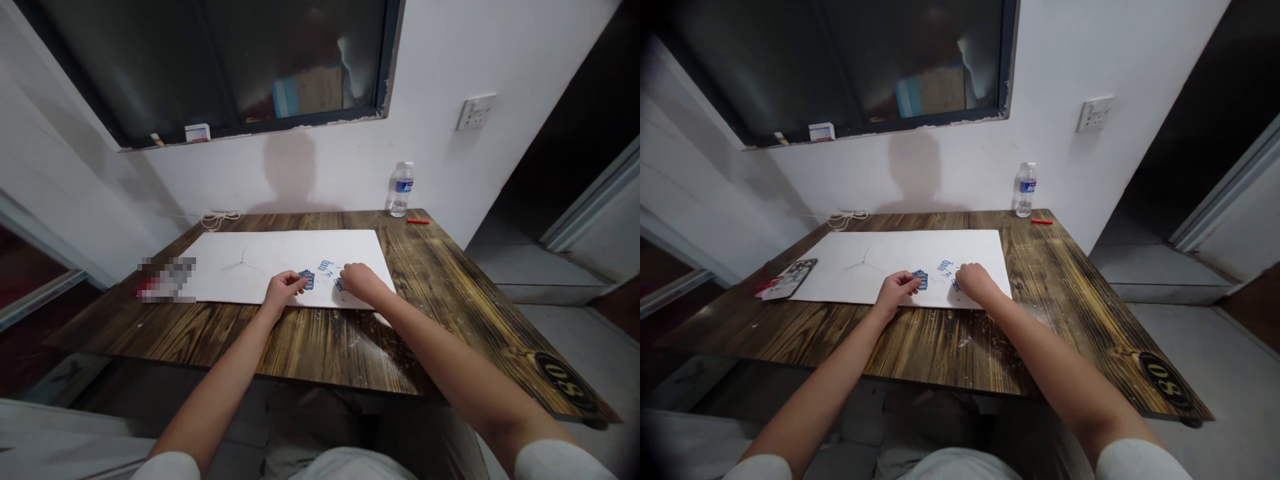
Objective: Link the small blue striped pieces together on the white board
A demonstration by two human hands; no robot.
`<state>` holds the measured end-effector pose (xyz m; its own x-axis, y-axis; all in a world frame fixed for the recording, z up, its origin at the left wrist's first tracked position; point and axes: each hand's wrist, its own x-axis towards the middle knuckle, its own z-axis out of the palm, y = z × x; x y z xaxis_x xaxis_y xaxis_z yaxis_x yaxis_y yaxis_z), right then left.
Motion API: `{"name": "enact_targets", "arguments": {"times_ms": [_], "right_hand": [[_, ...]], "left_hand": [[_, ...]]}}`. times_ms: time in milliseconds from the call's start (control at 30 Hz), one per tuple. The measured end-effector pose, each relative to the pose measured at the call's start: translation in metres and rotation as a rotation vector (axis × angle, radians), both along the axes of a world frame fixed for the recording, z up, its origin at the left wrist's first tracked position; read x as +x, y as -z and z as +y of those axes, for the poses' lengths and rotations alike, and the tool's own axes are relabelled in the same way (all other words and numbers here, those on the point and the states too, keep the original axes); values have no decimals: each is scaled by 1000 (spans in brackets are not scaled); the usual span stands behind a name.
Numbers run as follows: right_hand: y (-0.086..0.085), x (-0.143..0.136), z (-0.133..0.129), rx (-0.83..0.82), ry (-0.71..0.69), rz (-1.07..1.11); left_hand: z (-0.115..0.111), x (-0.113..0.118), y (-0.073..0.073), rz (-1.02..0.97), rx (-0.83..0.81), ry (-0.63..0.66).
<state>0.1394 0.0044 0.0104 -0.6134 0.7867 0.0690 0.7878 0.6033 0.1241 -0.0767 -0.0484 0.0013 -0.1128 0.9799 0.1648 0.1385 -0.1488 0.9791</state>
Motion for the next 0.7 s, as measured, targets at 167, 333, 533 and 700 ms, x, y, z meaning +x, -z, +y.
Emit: {"name": "enact_targets", "arguments": {"times_ms": [167, 333, 533, 700], "right_hand": [[0, -1, 3, -30, 67, 32], [-5, 4, 5, -33, 112, 157], [-10, 4, 5, -261, 9, 874], [-10, -14, -7, -698, -68, 1307]], "left_hand": [[0, 0, -1, 1, 2, -10], [-1, 1, -2, 16, 13, -15], [-1, 0, 0, 3, 9, -12], [-1, 0, 0, 1, 6, -17]]}}
